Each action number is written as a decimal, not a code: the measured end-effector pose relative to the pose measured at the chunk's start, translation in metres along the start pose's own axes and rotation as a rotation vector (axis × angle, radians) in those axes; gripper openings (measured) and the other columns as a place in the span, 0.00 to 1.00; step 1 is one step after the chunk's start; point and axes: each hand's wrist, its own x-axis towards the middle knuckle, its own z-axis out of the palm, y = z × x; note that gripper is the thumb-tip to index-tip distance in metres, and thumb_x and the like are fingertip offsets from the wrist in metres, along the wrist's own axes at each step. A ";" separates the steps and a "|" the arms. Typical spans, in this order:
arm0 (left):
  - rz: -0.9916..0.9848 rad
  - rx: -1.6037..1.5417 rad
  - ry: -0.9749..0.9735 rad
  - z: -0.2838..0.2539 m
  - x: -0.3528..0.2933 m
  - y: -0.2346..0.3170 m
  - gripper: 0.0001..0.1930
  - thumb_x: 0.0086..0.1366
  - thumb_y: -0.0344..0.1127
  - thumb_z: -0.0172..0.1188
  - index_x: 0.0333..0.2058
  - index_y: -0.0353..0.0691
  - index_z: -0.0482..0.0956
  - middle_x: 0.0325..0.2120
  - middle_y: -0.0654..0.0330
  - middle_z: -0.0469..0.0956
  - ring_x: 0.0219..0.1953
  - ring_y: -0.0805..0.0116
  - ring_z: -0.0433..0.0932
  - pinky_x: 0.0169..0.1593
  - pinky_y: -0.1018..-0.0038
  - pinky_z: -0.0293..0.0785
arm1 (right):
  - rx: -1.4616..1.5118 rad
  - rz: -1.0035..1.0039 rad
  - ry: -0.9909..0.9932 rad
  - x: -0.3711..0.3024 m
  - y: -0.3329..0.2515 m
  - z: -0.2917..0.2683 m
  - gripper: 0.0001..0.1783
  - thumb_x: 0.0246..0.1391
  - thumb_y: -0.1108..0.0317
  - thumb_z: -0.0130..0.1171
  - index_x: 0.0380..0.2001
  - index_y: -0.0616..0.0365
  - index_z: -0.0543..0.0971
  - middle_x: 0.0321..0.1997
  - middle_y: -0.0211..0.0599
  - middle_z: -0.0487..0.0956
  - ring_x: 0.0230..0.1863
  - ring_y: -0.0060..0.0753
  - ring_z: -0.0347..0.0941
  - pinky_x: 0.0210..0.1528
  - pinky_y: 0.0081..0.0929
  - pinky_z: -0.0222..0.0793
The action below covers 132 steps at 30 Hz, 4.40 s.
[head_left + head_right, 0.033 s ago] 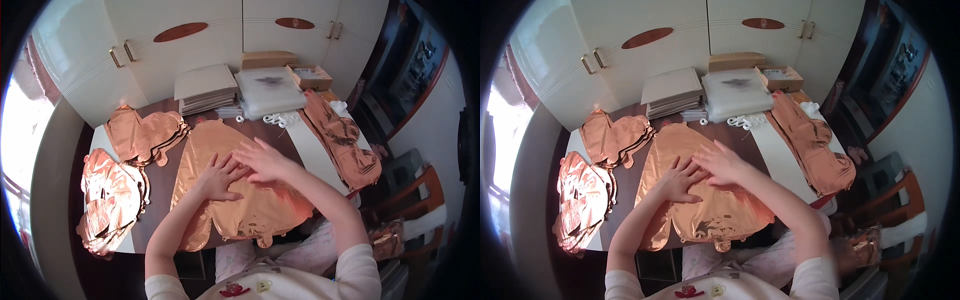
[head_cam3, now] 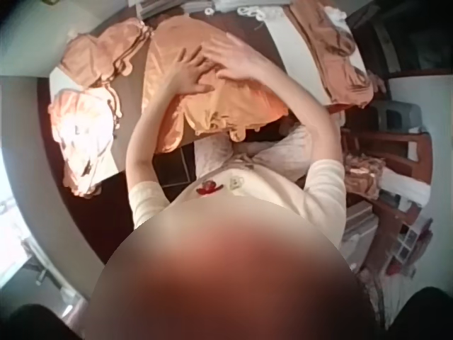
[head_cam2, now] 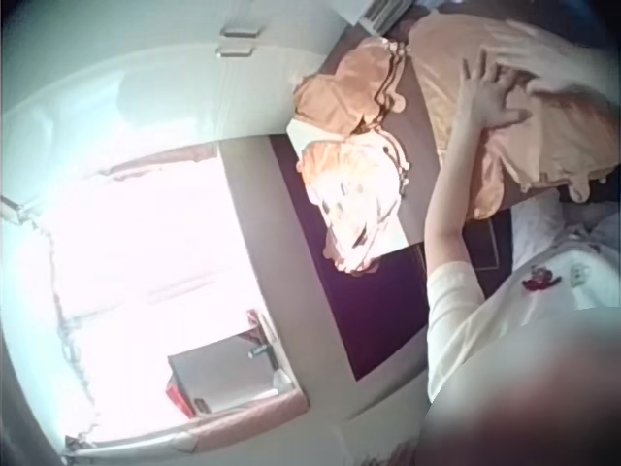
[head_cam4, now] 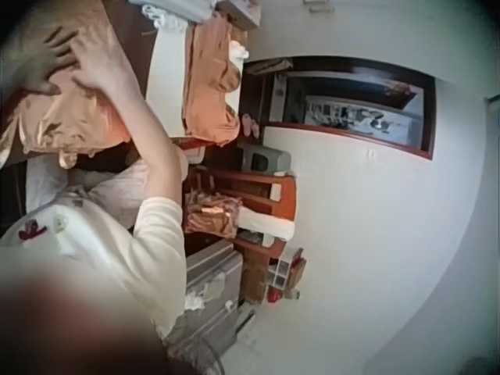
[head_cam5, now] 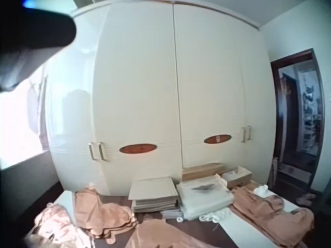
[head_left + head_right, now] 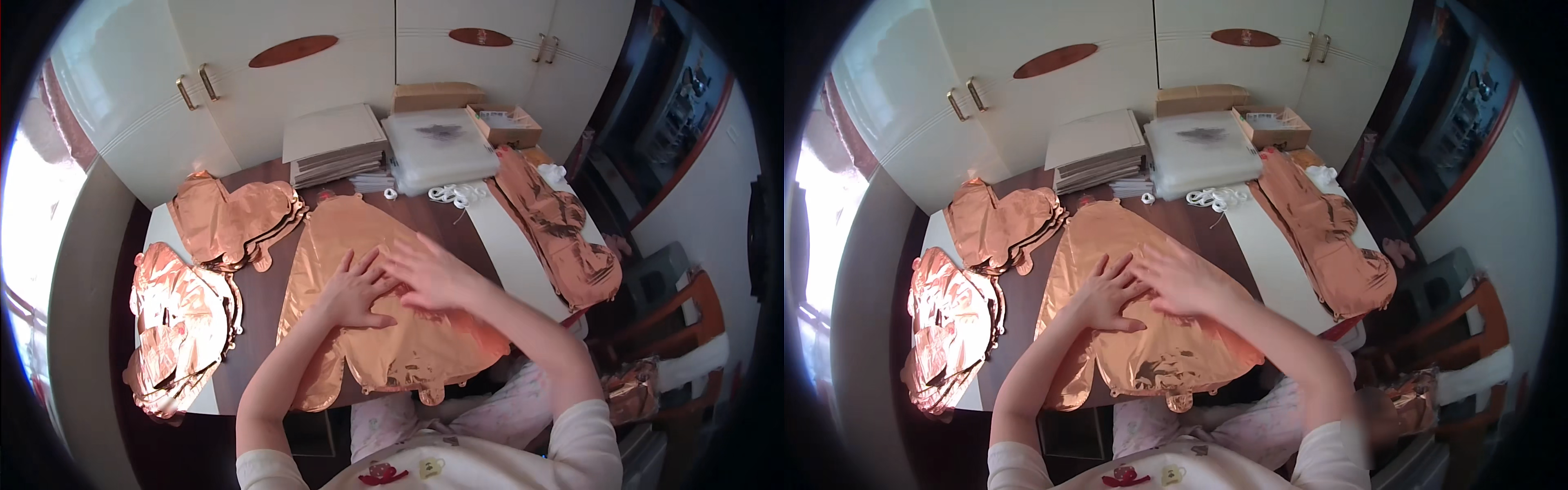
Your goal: The person is folding and organizing rose gold foil balloons at a table.
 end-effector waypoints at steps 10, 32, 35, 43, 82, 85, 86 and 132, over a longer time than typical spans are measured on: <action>0.004 -0.029 0.084 0.004 0.000 -0.001 0.43 0.44 0.69 0.50 0.59 0.56 0.58 0.60 0.57 0.54 0.64 0.54 0.48 0.60 0.44 0.40 | 0.105 0.342 0.044 -0.123 -0.043 0.027 0.32 0.48 0.50 0.54 0.54 0.55 0.63 0.60 0.38 0.61 0.62 0.41 0.53 0.60 0.46 0.51; -0.004 -0.046 0.095 0.006 -0.002 0.000 0.45 0.44 0.70 0.50 0.60 0.56 0.56 0.61 0.57 0.53 0.64 0.51 0.47 0.60 0.42 0.39 | 0.895 0.869 0.153 -0.162 -0.055 0.002 0.11 0.43 0.65 0.61 0.25 0.63 0.74 0.19 0.39 0.74 0.20 0.28 0.70 0.24 0.26 0.65; -0.008 -0.025 0.097 0.007 -0.003 0.001 0.44 0.45 0.71 0.48 0.60 0.57 0.56 0.61 0.58 0.53 0.64 0.52 0.47 0.60 0.42 0.39 | 0.799 0.831 0.465 -0.143 -0.099 -0.002 0.08 0.42 0.70 0.60 0.22 0.62 0.73 0.18 0.39 0.71 0.20 0.34 0.68 0.23 0.27 0.63; -0.011 -0.010 0.078 0.007 -0.004 0.000 0.43 0.46 0.69 0.49 0.59 0.57 0.57 0.61 0.57 0.53 0.63 0.52 0.48 0.60 0.41 0.40 | 0.323 0.388 0.601 -0.071 -0.176 0.029 0.10 0.35 0.69 0.62 0.24 0.52 0.72 0.37 0.30 0.73 0.46 0.38 0.69 0.56 0.48 0.56; 0.006 -0.092 0.077 0.003 -0.002 0.001 0.53 0.34 0.73 0.56 0.60 0.56 0.55 0.62 0.57 0.50 0.64 0.52 0.45 0.60 0.41 0.36 | 0.211 0.299 0.296 -0.088 -0.088 0.042 0.28 0.50 0.57 0.55 0.54 0.57 0.66 0.60 0.35 0.63 0.62 0.38 0.56 0.61 0.43 0.49; 0.003 -0.093 0.073 0.001 -0.003 0.001 0.53 0.34 0.73 0.56 0.60 0.55 0.55 0.62 0.57 0.50 0.64 0.52 0.45 0.60 0.41 0.36 | 0.174 0.266 0.257 -0.090 -0.081 0.045 0.30 0.49 0.54 0.54 0.54 0.56 0.66 0.60 0.34 0.63 0.63 0.39 0.54 0.62 0.44 0.48; 0.003 -0.094 0.073 0.000 -0.003 0.001 0.53 0.34 0.73 0.56 0.60 0.55 0.55 0.62 0.57 0.50 0.64 0.52 0.45 0.60 0.41 0.36 | 0.179 0.247 0.227 -0.091 -0.078 0.044 0.32 0.48 0.51 0.54 0.55 0.55 0.65 0.61 0.34 0.62 0.63 0.39 0.54 0.62 0.44 0.46; 0.008 -0.076 0.063 -0.001 0.002 0.001 0.52 0.35 0.75 0.53 0.59 0.55 0.57 0.61 0.57 0.52 0.64 0.52 0.45 0.61 0.44 0.36 | 0.528 0.488 0.458 -0.073 -0.156 0.023 0.20 0.39 0.68 0.63 0.38 0.57 0.70 0.29 0.36 0.74 0.32 0.37 0.71 0.39 0.33 0.64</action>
